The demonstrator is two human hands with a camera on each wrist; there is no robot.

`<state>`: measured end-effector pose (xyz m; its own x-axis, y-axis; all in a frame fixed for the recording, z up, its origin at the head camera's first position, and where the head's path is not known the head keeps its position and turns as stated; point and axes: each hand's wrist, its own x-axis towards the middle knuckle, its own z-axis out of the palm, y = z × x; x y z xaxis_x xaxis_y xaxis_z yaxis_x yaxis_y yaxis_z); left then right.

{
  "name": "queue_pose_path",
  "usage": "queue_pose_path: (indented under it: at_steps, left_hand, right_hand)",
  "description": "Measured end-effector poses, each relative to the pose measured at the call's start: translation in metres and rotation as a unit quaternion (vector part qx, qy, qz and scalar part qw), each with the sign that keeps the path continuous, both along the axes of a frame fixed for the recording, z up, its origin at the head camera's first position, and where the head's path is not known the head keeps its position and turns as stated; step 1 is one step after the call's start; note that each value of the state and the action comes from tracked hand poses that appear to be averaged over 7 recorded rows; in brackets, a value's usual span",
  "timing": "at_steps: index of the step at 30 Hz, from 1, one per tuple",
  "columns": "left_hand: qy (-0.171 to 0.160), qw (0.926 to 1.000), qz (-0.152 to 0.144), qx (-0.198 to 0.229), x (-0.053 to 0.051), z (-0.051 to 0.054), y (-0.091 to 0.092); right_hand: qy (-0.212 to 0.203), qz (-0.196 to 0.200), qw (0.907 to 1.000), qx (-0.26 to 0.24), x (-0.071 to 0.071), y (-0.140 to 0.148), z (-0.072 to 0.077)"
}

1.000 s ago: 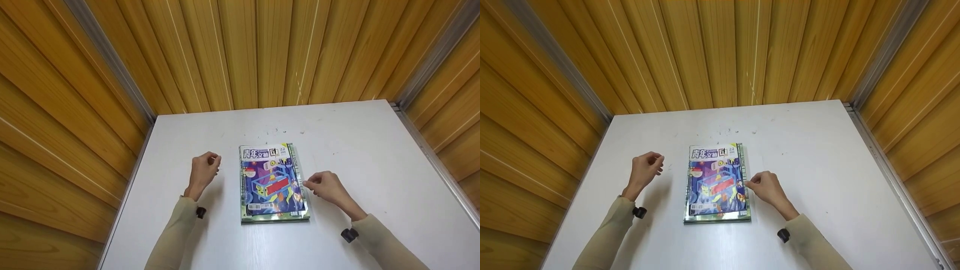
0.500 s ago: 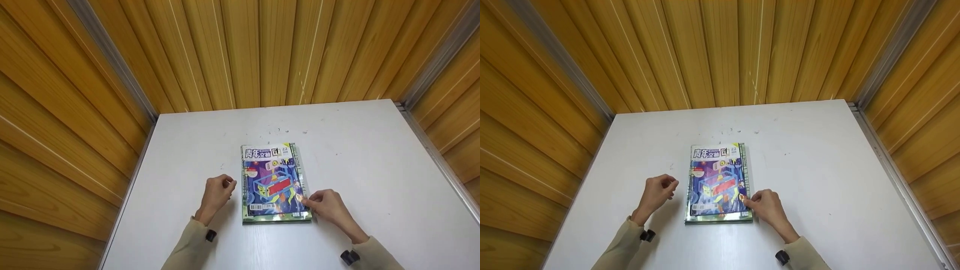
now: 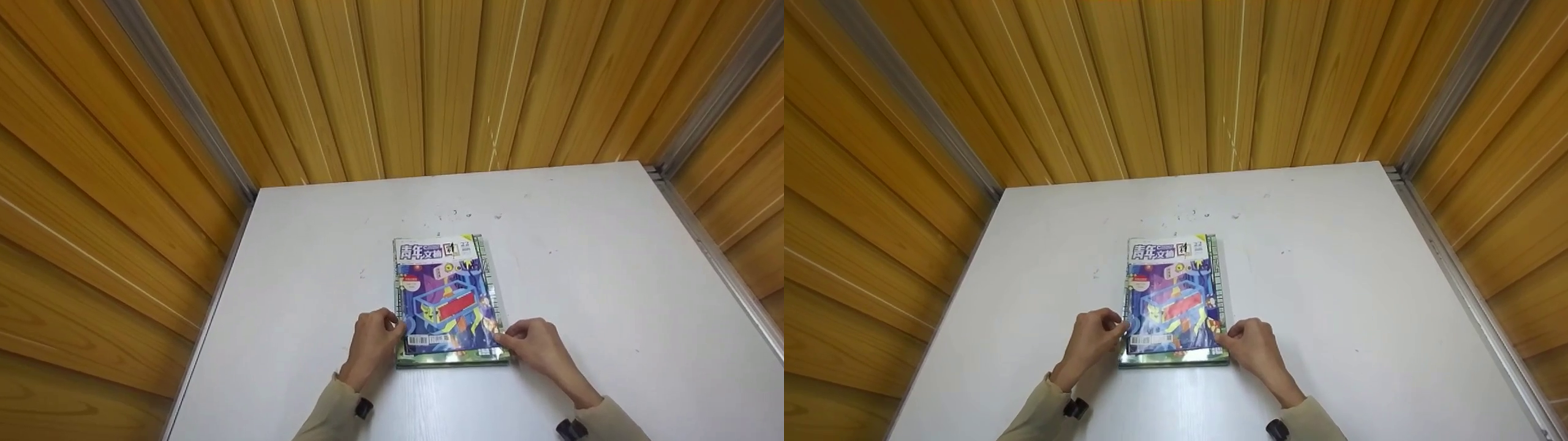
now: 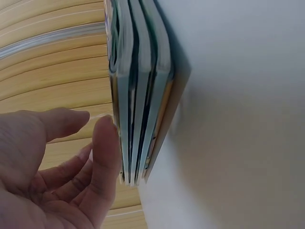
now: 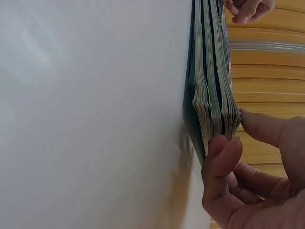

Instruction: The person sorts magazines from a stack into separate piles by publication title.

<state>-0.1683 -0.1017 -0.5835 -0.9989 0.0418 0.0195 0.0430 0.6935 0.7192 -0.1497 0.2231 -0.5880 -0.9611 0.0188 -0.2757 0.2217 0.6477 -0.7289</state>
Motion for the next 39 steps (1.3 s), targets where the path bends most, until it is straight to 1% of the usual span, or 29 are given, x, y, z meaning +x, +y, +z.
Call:
queue_pose_path:
  at_steps: [7, 12, 18, 24, 28, 34, 39]
  left_hand:
    - [-0.026, 0.9996, 0.013, -0.008, 0.005, -0.003, 0.007]
    - [-0.031, 0.9993, 0.017, -0.014, 0.007, -0.003, 0.01]
    - [-0.037, 0.9982, 0.03, -0.036, 0.009, -0.001, 0.014]
    - [-0.035, 0.9983, 0.028, -0.038, 0.008, -0.001, 0.019]
    - [-0.036, 0.998, 0.037, -0.038, 0.008, 0.0, 0.023]
    - [-0.049, 0.9964, 0.046, -0.052, 0.005, 0.0, 0.028]
    - [-0.072, 0.9952, 0.049, -0.045, 0.002, 0.0, 0.03]
  right_hand:
    - [0.032, 0.012, 0.9994, 0.003, -0.001, -0.003, 0.002]
    - [0.023, 0.003, 0.9997, 0.006, -0.002, -0.006, 0.002]
    - [0.016, -0.003, 0.9998, 0.006, -0.001, -0.009, 0.001]
    - [0.02, -0.006, 0.9997, 0.014, -0.003, -0.011, 0.002]
    - [0.024, -0.005, 0.9995, 0.019, -0.003, -0.012, 0.001]
    - [0.04, -0.004, 0.9989, 0.024, -0.002, -0.012, -0.001]
    - [0.041, -0.003, 0.9987, 0.029, -0.002, -0.012, -0.002]
